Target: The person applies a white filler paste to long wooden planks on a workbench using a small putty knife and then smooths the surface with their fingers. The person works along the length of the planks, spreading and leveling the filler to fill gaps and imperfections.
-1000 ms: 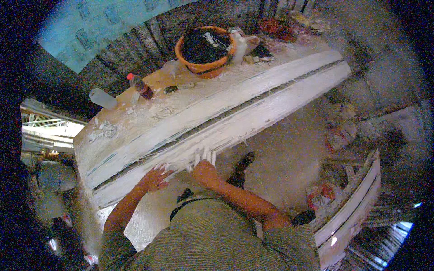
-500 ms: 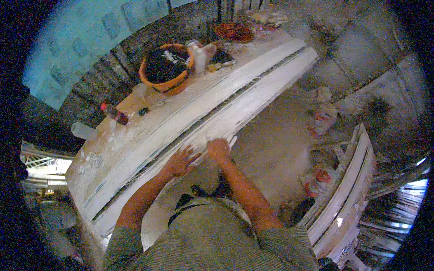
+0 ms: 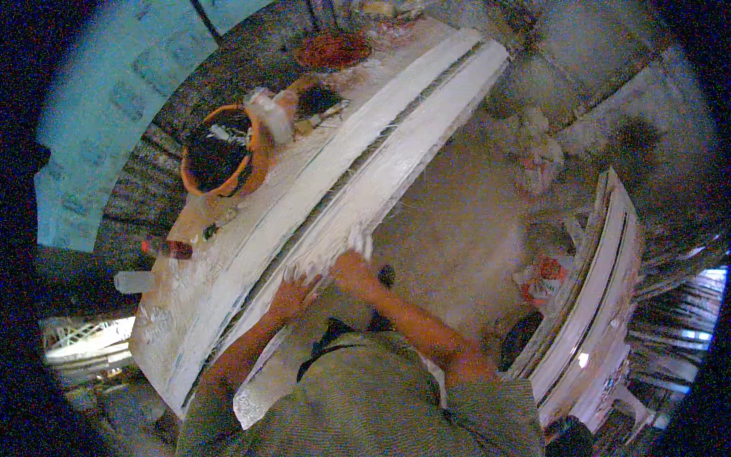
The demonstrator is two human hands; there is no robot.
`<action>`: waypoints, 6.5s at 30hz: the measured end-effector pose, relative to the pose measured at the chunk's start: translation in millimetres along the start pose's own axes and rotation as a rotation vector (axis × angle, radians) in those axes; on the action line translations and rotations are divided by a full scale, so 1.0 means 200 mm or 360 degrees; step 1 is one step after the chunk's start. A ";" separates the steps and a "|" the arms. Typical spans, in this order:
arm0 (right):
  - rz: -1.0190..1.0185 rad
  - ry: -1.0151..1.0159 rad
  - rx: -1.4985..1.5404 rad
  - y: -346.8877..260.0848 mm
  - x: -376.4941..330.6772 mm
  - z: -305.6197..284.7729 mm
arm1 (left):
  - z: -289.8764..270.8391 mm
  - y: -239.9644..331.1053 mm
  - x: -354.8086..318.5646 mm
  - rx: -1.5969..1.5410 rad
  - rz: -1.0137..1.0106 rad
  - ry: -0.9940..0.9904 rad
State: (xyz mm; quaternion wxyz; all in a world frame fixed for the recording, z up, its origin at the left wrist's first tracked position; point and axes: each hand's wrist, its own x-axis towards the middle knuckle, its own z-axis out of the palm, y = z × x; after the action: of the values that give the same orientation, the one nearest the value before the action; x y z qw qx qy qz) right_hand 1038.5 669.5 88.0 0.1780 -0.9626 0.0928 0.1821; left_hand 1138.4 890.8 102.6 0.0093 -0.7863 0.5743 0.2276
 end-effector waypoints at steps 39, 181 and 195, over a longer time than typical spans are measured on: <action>0.0470 0.0174 -0.0245 2.60 0.69 -1.34 | -0.92 0.67 2.95 -0.0013 0.0317 0.0483; -0.2833 -0.0507 -0.1163 -1.18 0.51 0.28 | 0.58 1.25 -0.44 -0.2586 -0.2326 0.3767; -0.2117 -0.0829 -0.1305 -0.99 0.59 0.15 | 0.96 1.26 -0.80 -0.2775 -0.2277 0.3805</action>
State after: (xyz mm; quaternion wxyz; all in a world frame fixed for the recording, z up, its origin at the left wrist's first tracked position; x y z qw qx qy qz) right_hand 1185.1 849.7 78.0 -0.1011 -0.7320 -0.6149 0.2756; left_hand 804.8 1001.8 52.1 0.7345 0.3623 0.4967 0.2871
